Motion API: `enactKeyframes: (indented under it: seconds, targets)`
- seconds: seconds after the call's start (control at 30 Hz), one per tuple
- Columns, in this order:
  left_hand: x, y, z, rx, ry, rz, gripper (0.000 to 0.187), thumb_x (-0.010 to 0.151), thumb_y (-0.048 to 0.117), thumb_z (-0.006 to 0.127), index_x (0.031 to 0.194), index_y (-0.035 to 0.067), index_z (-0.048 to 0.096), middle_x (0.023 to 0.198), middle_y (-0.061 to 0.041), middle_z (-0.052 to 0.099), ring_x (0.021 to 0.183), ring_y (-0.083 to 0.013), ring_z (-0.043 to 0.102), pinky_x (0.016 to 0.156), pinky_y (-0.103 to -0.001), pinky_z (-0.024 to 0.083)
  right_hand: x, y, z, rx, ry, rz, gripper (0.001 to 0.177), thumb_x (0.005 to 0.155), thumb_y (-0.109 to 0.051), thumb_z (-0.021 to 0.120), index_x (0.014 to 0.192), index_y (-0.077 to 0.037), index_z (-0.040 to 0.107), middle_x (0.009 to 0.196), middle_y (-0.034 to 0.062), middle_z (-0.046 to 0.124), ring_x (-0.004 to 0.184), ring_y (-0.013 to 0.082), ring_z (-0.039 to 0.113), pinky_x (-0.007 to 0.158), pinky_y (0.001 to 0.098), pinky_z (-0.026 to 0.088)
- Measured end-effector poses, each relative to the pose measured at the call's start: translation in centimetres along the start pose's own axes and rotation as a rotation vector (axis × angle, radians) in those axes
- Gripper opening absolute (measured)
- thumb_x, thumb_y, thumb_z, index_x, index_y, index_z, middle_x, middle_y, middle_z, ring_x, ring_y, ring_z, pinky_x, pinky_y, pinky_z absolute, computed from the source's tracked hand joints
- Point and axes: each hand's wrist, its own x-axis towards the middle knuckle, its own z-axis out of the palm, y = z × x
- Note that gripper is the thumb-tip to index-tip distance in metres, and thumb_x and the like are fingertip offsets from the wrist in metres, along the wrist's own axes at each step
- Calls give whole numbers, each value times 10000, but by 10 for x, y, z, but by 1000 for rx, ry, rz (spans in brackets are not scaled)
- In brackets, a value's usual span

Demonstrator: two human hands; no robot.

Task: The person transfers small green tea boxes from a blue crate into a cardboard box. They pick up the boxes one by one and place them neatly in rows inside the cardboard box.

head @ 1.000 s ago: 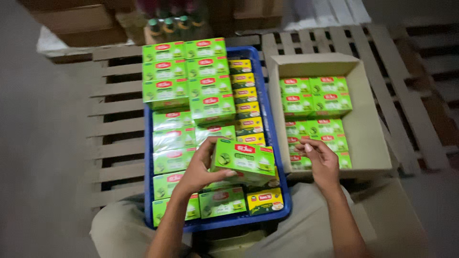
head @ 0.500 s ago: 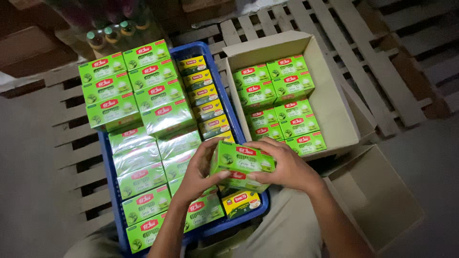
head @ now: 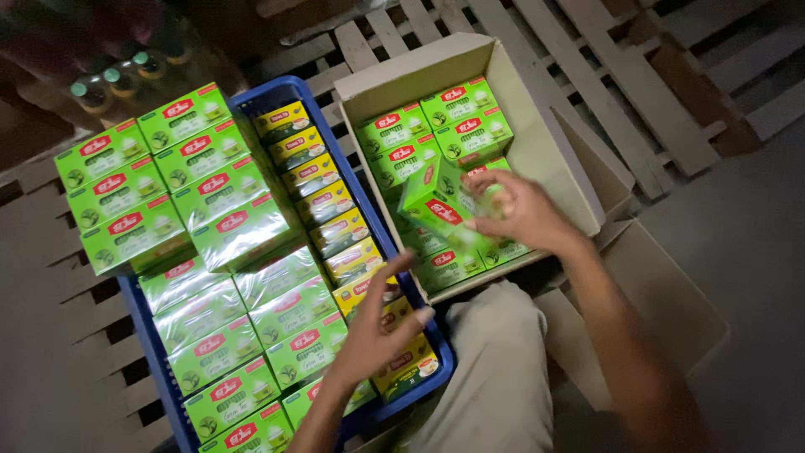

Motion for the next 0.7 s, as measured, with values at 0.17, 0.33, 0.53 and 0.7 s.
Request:
enactKeyframes:
  seconds: [0.17,0.33,0.53,0.7]
  targets:
    - [1,-16,24,301,-13,302,491,1041,346,716,1475,144,608,1534,-89,590,1485,-388,416,1273,-564,339,41,26,-40,-571,20,-111,872,674,-195,972,1484,-143,652,1366,119,617,1240,309,647,1043,416,492]
    - [0,-18,30,460,-6,277,421,1079,344,671,1455,157,630,1537,-63,600,1540,-398,393,1280,-584,320,71,64,-62,-615,-14,-218,910,687,-23,927,1539,-18,608,1499,196,565,1361,368,567,1176,461,438]
    - [4,-20,35,448,13,227,386,1081,322,644,1428,152,658,1515,-55,622,1508,-401,403,1276,-585,333,75,69,-85,-644,-114,-264,1059,550,-92,957,1558,-69,636,1524,198,623,1363,349,614,1191,408,419]
    - [5,-26,45,516,54,203,399,1027,315,698,1397,164,677,1501,-57,629,1519,-397,400,1265,-567,330,78,100,-69,-639,-58,-256,968,643,-44,895,1566,-36,601,1519,189,553,1407,360,541,1222,416,391]
